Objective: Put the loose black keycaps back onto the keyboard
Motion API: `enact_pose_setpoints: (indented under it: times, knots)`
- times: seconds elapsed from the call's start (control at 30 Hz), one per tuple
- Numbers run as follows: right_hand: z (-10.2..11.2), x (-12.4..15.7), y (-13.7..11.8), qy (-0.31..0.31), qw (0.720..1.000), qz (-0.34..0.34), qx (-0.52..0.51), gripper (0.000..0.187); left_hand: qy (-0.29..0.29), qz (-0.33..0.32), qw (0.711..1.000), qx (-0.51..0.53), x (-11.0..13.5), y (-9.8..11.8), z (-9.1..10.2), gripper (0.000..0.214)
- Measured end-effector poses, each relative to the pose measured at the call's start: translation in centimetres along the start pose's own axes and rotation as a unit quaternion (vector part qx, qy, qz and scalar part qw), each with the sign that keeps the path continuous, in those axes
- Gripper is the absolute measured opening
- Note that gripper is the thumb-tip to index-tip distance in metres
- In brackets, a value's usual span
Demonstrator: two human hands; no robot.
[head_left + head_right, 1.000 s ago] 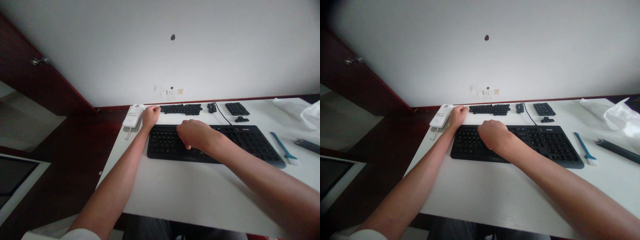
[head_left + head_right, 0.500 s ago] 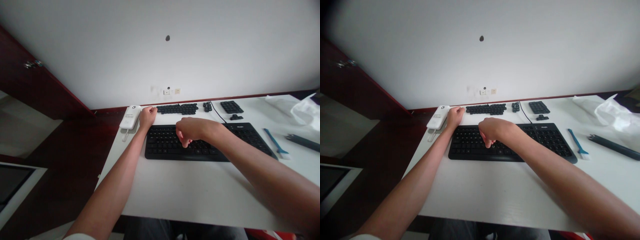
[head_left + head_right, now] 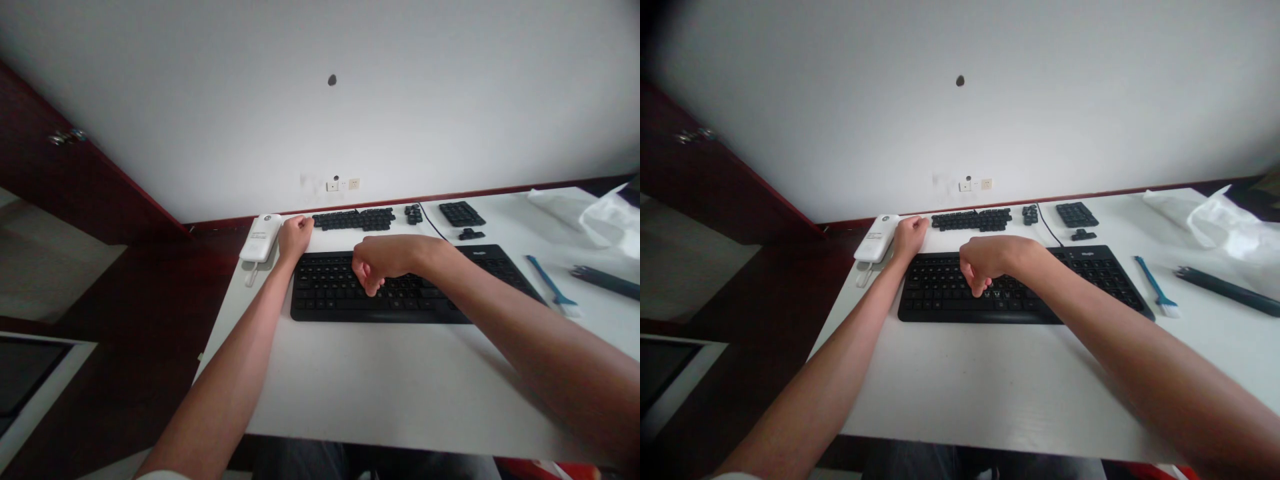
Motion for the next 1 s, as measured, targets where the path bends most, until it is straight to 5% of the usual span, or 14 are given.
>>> enact_pose_setpoints:
  times: [1.0]
  knots:
    - [0.2,1.6,-1.3,0.049,0.995,-0.014,0.09,0.011,-0.007,-0.001,1.0,0.004,0.0,0.2,0.1,0.038]
Point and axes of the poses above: each hand's wrist, its own x-axis away from the middle knuckle, its own z-axis out of the back of the hand, y = z × x, the point moved 3 cm from there along -x, towards the middle knuckle, and after that the axes turned 8 degrees about y, right-handed, at the moved point
